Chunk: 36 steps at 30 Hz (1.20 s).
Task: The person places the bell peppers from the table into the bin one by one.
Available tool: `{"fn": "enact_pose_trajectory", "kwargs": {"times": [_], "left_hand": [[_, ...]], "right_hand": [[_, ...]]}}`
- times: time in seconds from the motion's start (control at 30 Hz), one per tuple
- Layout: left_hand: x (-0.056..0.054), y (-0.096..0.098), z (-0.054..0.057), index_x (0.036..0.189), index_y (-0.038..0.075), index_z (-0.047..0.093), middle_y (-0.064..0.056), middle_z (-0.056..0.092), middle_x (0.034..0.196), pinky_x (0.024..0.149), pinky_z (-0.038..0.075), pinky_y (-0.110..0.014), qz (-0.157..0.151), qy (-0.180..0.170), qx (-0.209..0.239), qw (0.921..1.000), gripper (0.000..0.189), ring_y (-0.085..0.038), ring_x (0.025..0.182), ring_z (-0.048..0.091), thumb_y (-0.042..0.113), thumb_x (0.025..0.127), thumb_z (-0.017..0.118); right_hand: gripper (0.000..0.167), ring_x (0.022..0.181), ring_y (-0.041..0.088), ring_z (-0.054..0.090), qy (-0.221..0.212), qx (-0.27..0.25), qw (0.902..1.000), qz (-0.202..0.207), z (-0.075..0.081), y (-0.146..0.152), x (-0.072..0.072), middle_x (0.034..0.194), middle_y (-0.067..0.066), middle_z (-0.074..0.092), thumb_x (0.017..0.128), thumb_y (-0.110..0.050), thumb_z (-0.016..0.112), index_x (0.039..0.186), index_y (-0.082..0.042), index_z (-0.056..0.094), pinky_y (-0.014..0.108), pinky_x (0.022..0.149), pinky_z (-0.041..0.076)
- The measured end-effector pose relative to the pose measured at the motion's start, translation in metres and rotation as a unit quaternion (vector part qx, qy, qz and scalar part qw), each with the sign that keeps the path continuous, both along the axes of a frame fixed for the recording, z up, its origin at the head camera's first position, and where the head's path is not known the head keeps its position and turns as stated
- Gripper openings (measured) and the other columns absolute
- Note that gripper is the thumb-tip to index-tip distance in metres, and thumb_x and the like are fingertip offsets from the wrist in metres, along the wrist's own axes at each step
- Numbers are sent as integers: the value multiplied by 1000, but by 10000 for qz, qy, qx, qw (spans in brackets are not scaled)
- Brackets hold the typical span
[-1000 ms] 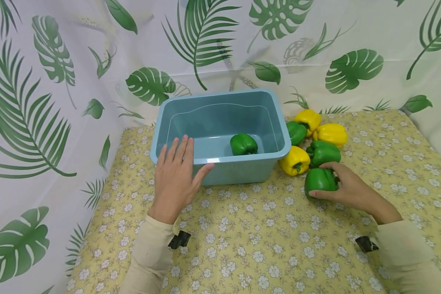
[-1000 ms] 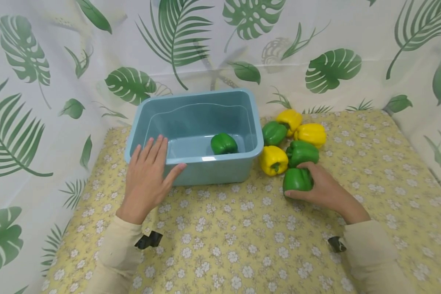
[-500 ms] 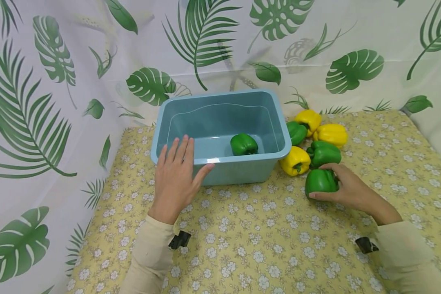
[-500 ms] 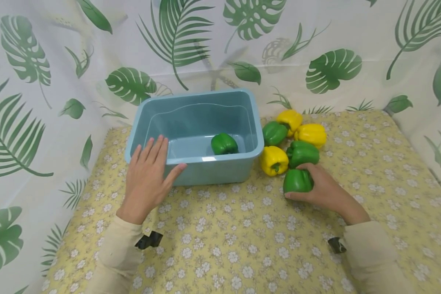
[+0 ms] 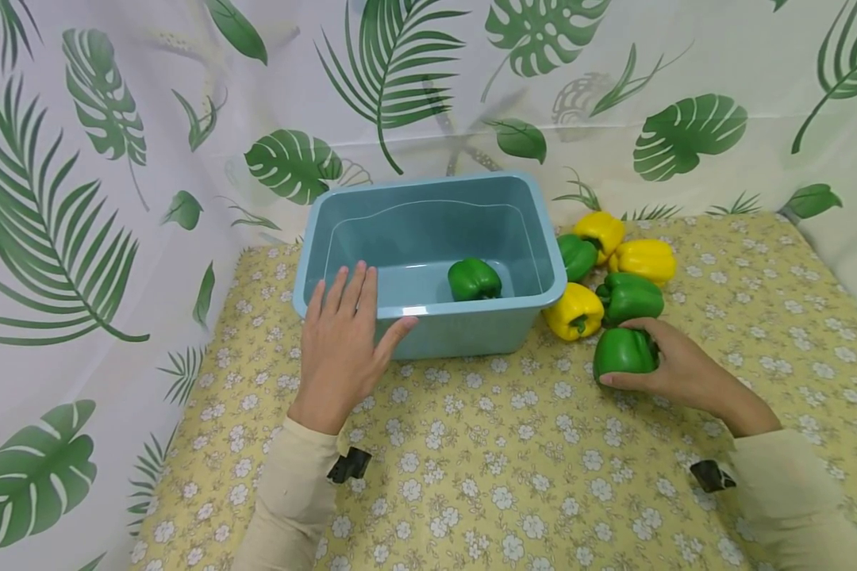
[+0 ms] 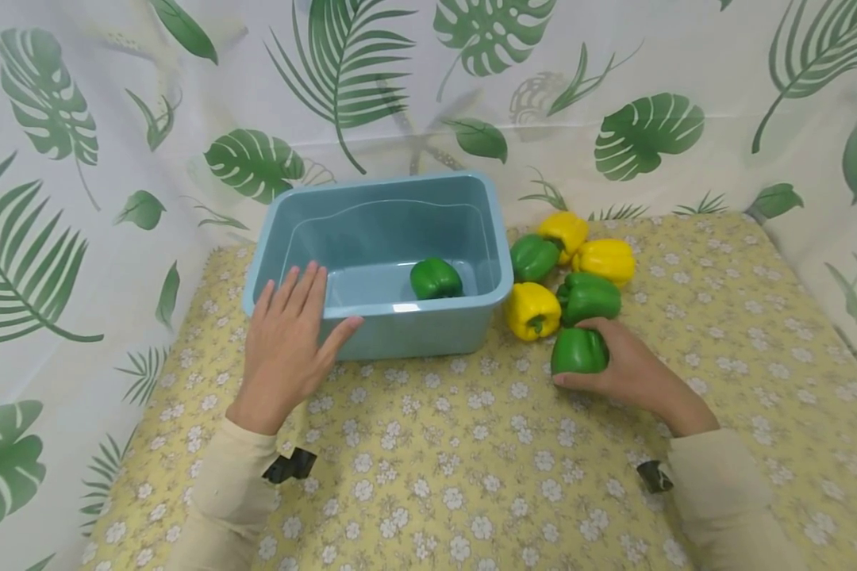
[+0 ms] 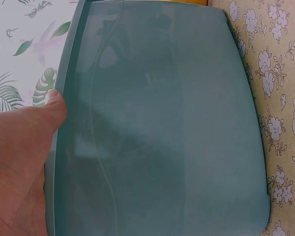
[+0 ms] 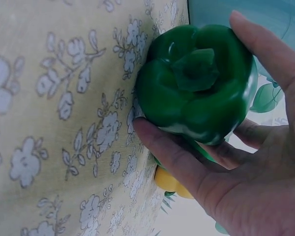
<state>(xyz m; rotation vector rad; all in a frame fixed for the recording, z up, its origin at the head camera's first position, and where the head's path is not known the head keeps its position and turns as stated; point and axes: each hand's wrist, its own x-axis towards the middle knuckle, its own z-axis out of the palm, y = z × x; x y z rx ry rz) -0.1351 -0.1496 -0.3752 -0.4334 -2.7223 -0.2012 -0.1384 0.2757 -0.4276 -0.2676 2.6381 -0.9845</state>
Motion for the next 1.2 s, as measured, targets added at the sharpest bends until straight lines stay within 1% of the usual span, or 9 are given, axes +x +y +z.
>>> {"fn": "enact_pose_trajectory", "kwargs": {"times": [0.27,0.47,0.6,0.73,0.87,1.0,1.2], "left_hand": [[0,0,1,154,-1,40,-19,42,156,123,20,-52,17,21,-2,10000,81,-36,146,36,57,99,55],[0,0,1,155,0,38,-19,41,157,123,19,-52,21,-14,-35,10000,81,-36,147,35,57,100,54],[0,0,1,154,-1,40,-20,42,156,123,20,-53,15,15,-39,10000,81,-36,146,36,57,100,55],[0,0,1,154,-1,40,-20,42,156,122,21,-53,8,23,-35,10000,81,-36,146,36,57,99,55],[0,0,1,154,-1,39,-19,41,157,123,20,-53,26,-33,-27,10000,81,-36,147,35,57,100,55],[0,0,1,155,0,38,-19,40,157,123,19,-52,43,-90,-20,9999,82,-35,147,34,58,100,54],[-1,0,0,155,0,39,-19,41,157,123,18,-52,26,-51,-42,10000,81,-35,148,34,58,100,54]], "right_hand": [[91,106,42,58,57,44,10000,-53,2,1,0,132,32,47,85,-45,82,144,7,38,50,76,56],[92,105,42,59,132,112,9998,-53,2,2,1,132,32,48,84,-47,82,145,6,39,50,75,56],[91,103,41,60,177,131,9997,-42,4,3,1,131,32,49,84,-47,82,144,7,40,48,73,57],[90,103,42,59,209,120,9997,-66,8,4,3,131,32,49,84,-46,82,145,6,40,48,72,57],[91,108,46,57,216,161,9996,-98,13,5,4,135,33,46,85,-46,82,146,6,39,53,75,57],[91,110,48,55,243,169,9994,-153,20,5,4,137,34,44,85,-45,82,146,6,38,54,77,56],[90,113,53,53,385,87,9990,-219,32,7,2,140,35,42,86,-41,82,148,6,37,56,77,57]]}}
